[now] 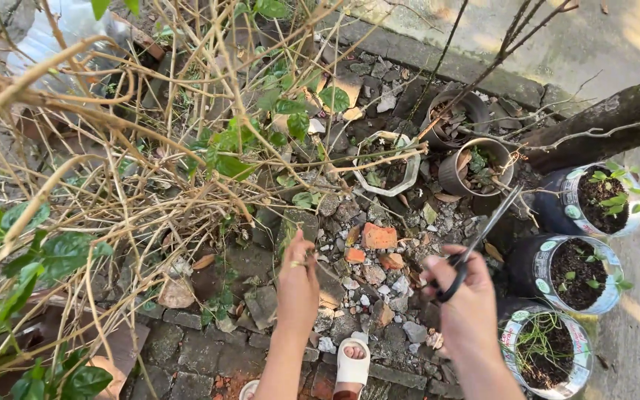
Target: The recorder uses scissors to prune dry and green branches from a plant in an outdoor garden.
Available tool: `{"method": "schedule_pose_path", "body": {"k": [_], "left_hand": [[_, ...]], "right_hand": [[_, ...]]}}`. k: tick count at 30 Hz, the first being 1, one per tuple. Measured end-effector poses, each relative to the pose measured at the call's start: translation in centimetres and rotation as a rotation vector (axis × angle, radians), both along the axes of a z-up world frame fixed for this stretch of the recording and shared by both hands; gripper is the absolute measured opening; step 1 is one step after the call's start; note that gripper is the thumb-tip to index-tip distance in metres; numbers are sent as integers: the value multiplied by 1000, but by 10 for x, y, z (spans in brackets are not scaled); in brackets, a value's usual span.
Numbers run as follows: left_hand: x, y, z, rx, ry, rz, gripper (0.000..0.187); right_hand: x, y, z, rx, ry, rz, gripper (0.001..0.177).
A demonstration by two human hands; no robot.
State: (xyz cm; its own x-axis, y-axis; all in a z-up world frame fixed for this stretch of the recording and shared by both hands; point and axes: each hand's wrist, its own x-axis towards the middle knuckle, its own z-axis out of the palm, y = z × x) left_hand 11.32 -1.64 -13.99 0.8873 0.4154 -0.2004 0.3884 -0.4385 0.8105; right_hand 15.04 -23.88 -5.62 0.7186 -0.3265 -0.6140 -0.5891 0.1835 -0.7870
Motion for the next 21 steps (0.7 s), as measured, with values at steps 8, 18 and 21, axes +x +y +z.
{"method": "schedule_pose_path", "body": {"k": [8, 18, 21], "left_hand": [[18, -21, -20, 227, 61, -317, 64], [69, -34, -22, 393, 257, -428, 78], [70, -32, -7, 362, 157, -365, 78]], "right_hand": [[49, -22, 33, -96, -256, 219, 38], [31, 7, 80, -478, -628, 283, 50], [21, 3, 71, -387, -578, 226, 45]]}}
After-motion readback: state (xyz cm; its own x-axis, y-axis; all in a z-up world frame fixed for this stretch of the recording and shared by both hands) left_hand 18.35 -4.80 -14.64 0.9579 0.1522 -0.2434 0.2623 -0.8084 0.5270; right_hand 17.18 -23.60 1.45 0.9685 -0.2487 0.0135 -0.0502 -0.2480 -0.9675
